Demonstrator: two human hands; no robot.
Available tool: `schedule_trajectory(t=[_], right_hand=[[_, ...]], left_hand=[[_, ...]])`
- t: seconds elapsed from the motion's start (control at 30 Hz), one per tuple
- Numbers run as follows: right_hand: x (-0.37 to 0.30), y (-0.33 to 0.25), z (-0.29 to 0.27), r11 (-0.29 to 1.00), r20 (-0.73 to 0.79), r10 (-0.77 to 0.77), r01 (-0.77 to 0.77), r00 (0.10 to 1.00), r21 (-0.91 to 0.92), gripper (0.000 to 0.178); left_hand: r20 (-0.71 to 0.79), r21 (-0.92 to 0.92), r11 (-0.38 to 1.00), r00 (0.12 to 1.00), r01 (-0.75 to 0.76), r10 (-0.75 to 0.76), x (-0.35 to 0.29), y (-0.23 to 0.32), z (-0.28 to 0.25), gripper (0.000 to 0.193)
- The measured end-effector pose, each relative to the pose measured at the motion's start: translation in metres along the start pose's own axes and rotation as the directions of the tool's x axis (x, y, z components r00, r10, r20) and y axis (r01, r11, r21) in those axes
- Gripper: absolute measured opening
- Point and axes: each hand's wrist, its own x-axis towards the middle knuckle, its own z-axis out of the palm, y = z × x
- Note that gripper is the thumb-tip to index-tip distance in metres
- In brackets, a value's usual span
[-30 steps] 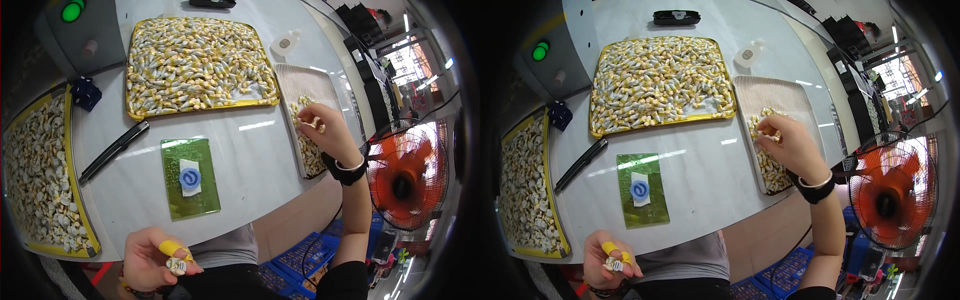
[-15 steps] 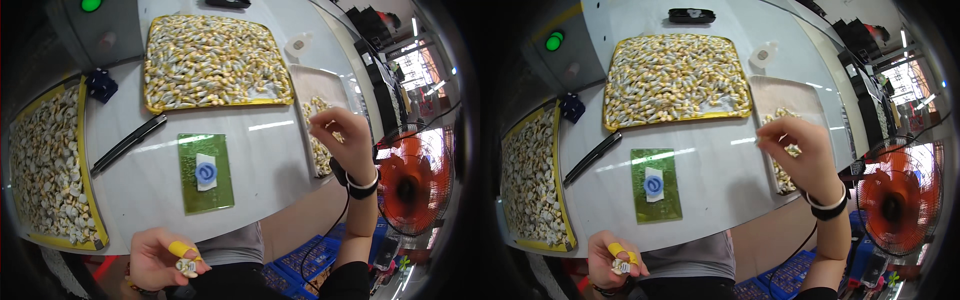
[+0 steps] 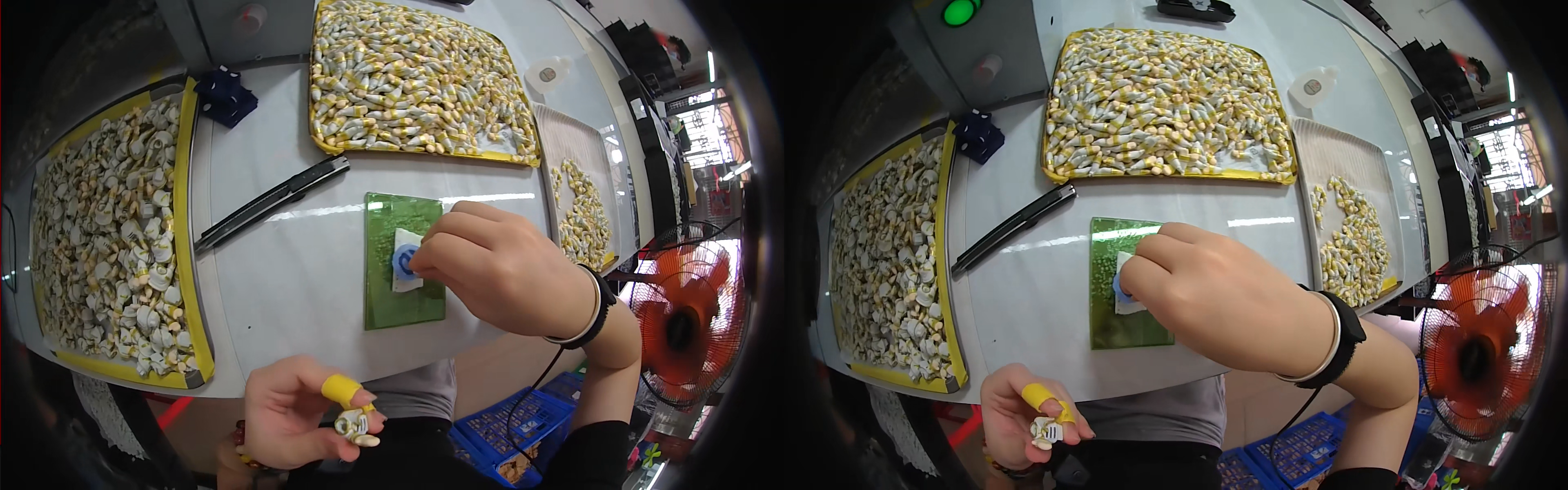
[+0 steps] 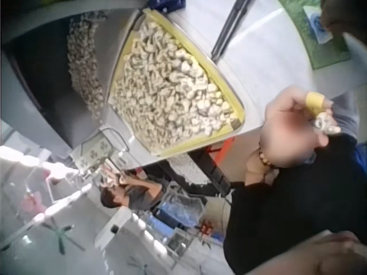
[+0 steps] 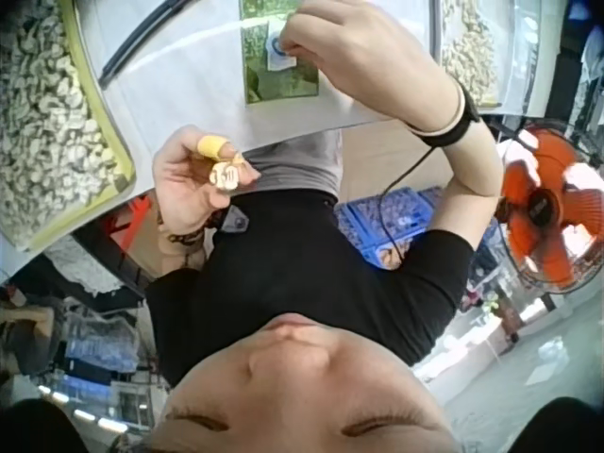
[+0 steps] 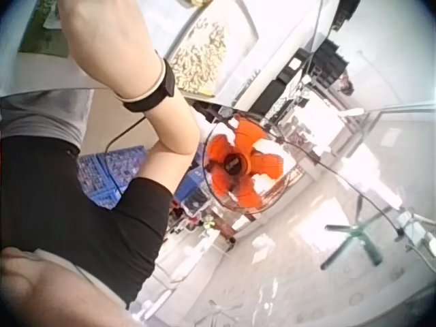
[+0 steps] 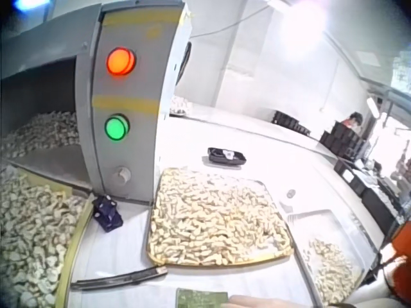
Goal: The person sits at a workstation and repeatedly assembles small, white, flower-shaped decorative items. They pick up individual components from a tray, apply a small amount of adhesive from a bottle, and press the pieces together. The finished items are placed into a yellow tray on the left side of the table.
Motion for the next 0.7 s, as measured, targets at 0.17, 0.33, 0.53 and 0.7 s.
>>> schedule_trajectory(t=[0.17, 0.33, 0.53, 0.7], right_hand=[[-0.001, -0.003, 0.001, 0.999, -0.028, -0.009, 0.007, 1.0, -0.042, 0.014], [-0.009, -0.028, -0.007, 0.969, -0.269, 0.074, -0.006, 0.96, 0.247, 0.016], [-0.019, -0.066, 0.008, 0.856, -0.396, 0.18, 0.056, 0.901, 0.514, 0.016], [-0.025, -0.066, 0.013, 0.85, -0.416, 0.124, 0.119, 0.901, 0.513, 0.012]], left_hand=[[-0.165, 0.282, 0.956, 0.978, -0.074, 0.125, 0.003, 0.004, 0.013, 0.041], [0.228, 0.692, 0.598, 0.908, -0.404, 0.351, 0.01, 0.002, -0.001, 0.041], [0.391, 0.737, 0.495, 0.888, -0.46, 0.241, 0.015, 0.01, 0.004, 0.034], [0.364, 0.747, 0.461, 0.875, -0.479, 0.32, 0.017, 0.007, 0.011, 0.034]])
